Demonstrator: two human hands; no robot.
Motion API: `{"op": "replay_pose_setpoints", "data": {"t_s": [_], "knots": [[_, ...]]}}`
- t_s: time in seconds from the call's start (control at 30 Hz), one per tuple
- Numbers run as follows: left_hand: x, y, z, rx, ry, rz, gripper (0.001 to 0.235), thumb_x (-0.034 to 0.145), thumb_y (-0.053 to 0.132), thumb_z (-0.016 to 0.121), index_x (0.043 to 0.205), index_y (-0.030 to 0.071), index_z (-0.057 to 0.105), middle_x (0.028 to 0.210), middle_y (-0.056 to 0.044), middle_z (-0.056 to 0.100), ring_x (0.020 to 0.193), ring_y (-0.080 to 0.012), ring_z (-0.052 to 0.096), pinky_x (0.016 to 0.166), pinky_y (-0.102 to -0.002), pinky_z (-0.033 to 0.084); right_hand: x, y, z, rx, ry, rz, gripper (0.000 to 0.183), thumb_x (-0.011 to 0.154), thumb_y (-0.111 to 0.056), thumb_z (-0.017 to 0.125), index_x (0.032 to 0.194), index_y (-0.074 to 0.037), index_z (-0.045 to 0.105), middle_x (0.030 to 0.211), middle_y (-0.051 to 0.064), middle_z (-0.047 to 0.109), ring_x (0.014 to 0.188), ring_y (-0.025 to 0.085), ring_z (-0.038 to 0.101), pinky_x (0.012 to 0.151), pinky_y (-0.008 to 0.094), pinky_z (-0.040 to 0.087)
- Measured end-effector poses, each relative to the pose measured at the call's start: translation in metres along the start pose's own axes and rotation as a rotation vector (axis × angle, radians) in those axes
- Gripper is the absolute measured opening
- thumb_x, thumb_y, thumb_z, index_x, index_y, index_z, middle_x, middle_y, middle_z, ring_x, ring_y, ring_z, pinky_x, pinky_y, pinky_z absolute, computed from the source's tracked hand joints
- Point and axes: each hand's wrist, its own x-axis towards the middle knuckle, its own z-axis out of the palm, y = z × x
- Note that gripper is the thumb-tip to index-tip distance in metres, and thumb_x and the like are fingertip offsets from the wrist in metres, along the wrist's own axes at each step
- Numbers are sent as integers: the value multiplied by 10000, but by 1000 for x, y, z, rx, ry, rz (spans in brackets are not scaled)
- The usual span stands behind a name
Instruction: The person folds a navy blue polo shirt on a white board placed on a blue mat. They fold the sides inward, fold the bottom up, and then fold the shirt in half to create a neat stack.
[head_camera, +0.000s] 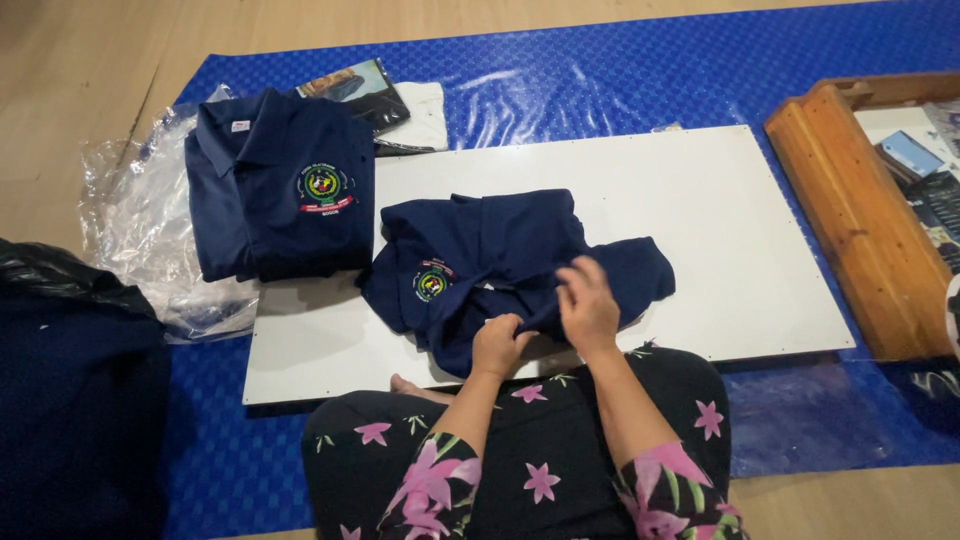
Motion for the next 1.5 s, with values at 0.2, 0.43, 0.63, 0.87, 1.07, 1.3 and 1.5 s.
{"op": "replay_pose_setpoints", "data": {"t_s": [0.2,0.43,0.63,0.87,1.07,1.3,1.5], "knots": [[-3,17,-57,69,-167,91,349,845,433,772,1070,174,710,1032,-68,732,1049,-289,693,924,-407,571,-20,6,19,-125,-766,-139,218,957,-331,633,1140,-277,738,1146,-14,746,1095,262,712,933,383,574],[-22,-30,-81,163,-438,-104,700,770,422,857,1381,183,614,1387,-117,581,1311,-339,569,1065,-472,525,0,27,5,-52,-689,-26,149,960,-325,646,1075,-299,737,1025,-14,746,1041,240,722,898,377,576],[-23,-14,-93,306,-407,-99,554,924,488,695,1424,273,588,1390,-43,605,1266,-321,598,1013,-532,524,0,30,-17,132,-649,136,171,1000,-280,635,1125,-229,740,1107,44,752,1113,271,697,959,387,553],[-29,-19,-95,335,-239,28,519,972,605,539,1311,232,662,1216,-78,685,1065,-352,698,912,-474,592,9,45,-22,228,-564,244,191,1007,-285,617,1134,-204,734,1088,83,756,1115,316,678,960,445,540],[-24,-41,-66,417,-14,235,533,946,670,499,1162,222,690,923,-84,709,781,-357,732,728,-450,606,11,48,-22,289,-532,395,191,1002,-305,611,1101,-215,747,1040,80,765,1068,319,693,937,459,542],[-7,-90,-58,540,308,332,349,820,585,645,815,251,545,693,12,562,607,-253,638,541,-361,522,6,80,-6,300,-450,443,188,924,-355,639,867,-215,750,845,38,747,884,292,711,836,405,558],[-6,-87,-63,672,418,461,184,805,388,605,721,275,485,616,41,482,541,-211,563,454,-363,440,16,13,-23,-31,-578,-14,373,855,-429,653,749,-73,689,823,203,719,887,432,683,768,527,545]]}}
